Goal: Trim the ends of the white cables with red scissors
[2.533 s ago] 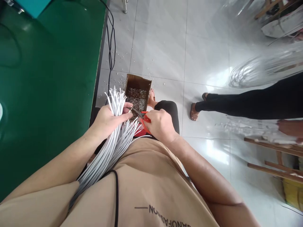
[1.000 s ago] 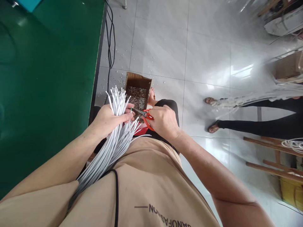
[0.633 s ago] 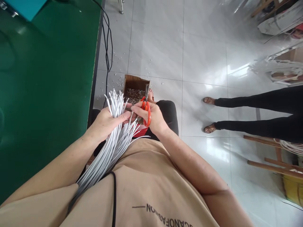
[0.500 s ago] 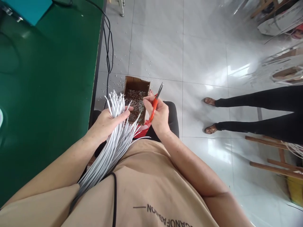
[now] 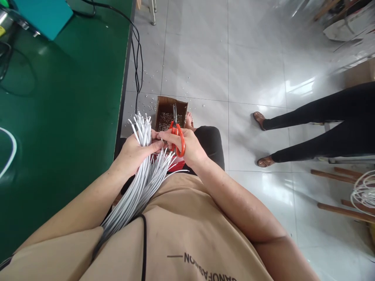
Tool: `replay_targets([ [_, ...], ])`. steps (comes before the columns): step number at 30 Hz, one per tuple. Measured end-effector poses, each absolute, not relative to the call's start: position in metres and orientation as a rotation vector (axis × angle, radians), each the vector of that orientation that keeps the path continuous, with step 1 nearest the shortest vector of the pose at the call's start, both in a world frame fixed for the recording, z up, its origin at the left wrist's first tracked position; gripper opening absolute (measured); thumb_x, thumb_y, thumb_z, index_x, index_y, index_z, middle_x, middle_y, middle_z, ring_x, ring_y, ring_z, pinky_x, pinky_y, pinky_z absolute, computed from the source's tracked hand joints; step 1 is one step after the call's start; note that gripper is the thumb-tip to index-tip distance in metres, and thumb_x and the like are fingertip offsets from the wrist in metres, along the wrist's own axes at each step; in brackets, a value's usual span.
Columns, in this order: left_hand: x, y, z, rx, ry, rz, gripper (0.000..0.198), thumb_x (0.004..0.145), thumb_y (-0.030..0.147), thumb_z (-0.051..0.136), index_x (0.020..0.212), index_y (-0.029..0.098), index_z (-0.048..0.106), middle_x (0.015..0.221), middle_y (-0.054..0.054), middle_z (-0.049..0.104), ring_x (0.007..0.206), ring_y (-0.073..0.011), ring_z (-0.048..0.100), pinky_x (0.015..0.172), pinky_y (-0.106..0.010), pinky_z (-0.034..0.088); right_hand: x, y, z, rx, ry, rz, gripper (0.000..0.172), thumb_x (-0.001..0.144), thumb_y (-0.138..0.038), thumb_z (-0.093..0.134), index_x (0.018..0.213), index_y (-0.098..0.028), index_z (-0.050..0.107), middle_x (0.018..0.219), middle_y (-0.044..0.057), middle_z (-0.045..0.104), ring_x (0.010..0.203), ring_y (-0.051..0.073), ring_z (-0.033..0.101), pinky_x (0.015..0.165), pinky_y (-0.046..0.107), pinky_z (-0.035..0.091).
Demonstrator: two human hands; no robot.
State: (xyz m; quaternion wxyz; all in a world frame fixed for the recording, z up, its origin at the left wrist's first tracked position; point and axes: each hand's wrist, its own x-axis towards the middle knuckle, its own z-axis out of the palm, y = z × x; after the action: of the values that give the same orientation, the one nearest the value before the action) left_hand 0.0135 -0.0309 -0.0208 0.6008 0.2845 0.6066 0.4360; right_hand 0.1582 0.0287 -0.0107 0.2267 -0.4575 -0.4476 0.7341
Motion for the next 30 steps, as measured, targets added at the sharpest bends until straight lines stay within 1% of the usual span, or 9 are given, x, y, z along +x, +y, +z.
replay_targets([
  [2,0.014,-0.031,-0.02,0.678,1.443,1.002,0.029,0.067,0.027,0.079,0.087,0.016,0.062,0.084,-0.001,0.066,0.074,-0.015,0.062,0.068,-0.029,0.05,0.163,0.029,-0.009,-1.297,-1.287,1.974,0.041,0.081,-0.046,0.058,0.053,-0.017,0.05,0.051,-0.004,0.046,0.051,0.007,0.042,0.053,0.022,0.036],
  [3,0.014,-0.031,-0.02,0.676,1.465,1.001,0.029,0.066,0.027,0.079,0.087,0.016,0.062,0.086,-0.002,0.067,0.074,-0.0147,0.062,0.069,-0.03,0.05,0.166,0.029,-0.009,-1.346,-1.35,1.9,0.041,0.082,-0.047,0.056,0.055,-0.017,0.051,0.053,-0.004,0.047,0.052,0.007,0.041,0.053,0.022,0.036],
  [6,0.017,-0.031,-0.016,0.657,1.504,1.014,0.028,0.065,0.025,0.08,0.083,0.017,0.06,0.091,-0.002,0.069,0.076,-0.0145,0.063,0.073,-0.031,0.05,0.178,0.027,-0.013,-1.521,-1.687,1.538,0.032,0.081,-0.045,0.057,0.066,-0.017,0.059,0.062,-0.002,0.053,0.058,0.009,0.044,0.057,0.023,0.036],
  [8,0.018,-0.031,-0.015,0.641,1.518,1.039,0.028,0.064,0.024,0.08,0.079,0.018,0.057,0.088,-0.001,0.07,0.078,-0.015,0.064,0.075,-0.031,0.05,0.185,0.023,-0.018,-1.56,-1.999,1.282,0.029,0.078,-0.042,0.06,0.065,-0.017,0.059,0.067,-0.001,0.055,0.061,0.009,0.045,0.057,0.023,0.033],
  [10,0.018,-0.032,-0.016,0.651,1.539,1.051,0.03,0.063,0.024,0.081,0.078,0.018,0.056,0.085,0.0,0.069,0.079,-0.0155,0.064,0.075,-0.03,0.05,0.187,0.018,-0.021,-1.547,-2.246,1.12,0.029,0.078,-0.04,0.059,0.062,-0.016,0.056,0.069,0.0,0.056,0.06,0.009,0.045,0.056,0.024,0.031],
  [13,0.016,-0.033,-0.021,0.721,1.573,1.038,0.031,0.062,0.026,0.081,0.08,0.019,0.057,0.083,0.0,0.068,0.076,-0.0162,0.064,0.072,-0.031,0.05,0.185,0.013,-0.021,-1.559,-2.408,1.047,0.027,0.081,-0.039,0.055,0.065,-0.017,0.059,0.07,0.001,0.058,0.059,0.01,0.046,0.056,0.025,0.03],
  [16,0.014,-0.034,-0.023,0.796,1.621,1.017,0.03,0.062,0.027,0.08,0.081,0.019,0.058,0.082,0.0,0.068,0.074,-0.0168,0.063,0.072,-0.033,0.051,0.182,0.011,-0.018,-1.562,-2.485,0.977,0.027,0.082,-0.04,0.054,0.067,-0.018,0.061,0.071,0.002,0.061,0.061,0.011,0.05,0.059,0.026,0.031],
  [24,0.015,-0.033,-0.016,0.898,1.669,0.969,0.026,0.065,0.025,0.076,0.082,0.018,0.058,0.08,-0.001,0.07,0.078,-0.0181,0.065,0.077,-0.034,0.05,0.183,0.009,-0.016,-1.522,-2.633,0.767,0.027,0.087,-0.035,0.051,0.073,-0.017,0.064,0.077,0.007,0.065,0.071,0.017,0.057,0.068,0.031,0.033],
  [30,0.016,-0.033,-0.009,0.993,1.813,0.835,0.02,0.068,0.027,0.073,0.08,0.019,0.061,0.081,0.0,0.071,0.078,-0.0185,0.065,0.078,-0.033,0.046,0.182,0.007,-0.017,-1.51,-2.653,0.739,0.029,0.089,-0.035,0.049,0.076,-0.015,0.066,0.078,0.007,0.065,0.072,0.017,0.057,0.068,0.031,0.034],
])
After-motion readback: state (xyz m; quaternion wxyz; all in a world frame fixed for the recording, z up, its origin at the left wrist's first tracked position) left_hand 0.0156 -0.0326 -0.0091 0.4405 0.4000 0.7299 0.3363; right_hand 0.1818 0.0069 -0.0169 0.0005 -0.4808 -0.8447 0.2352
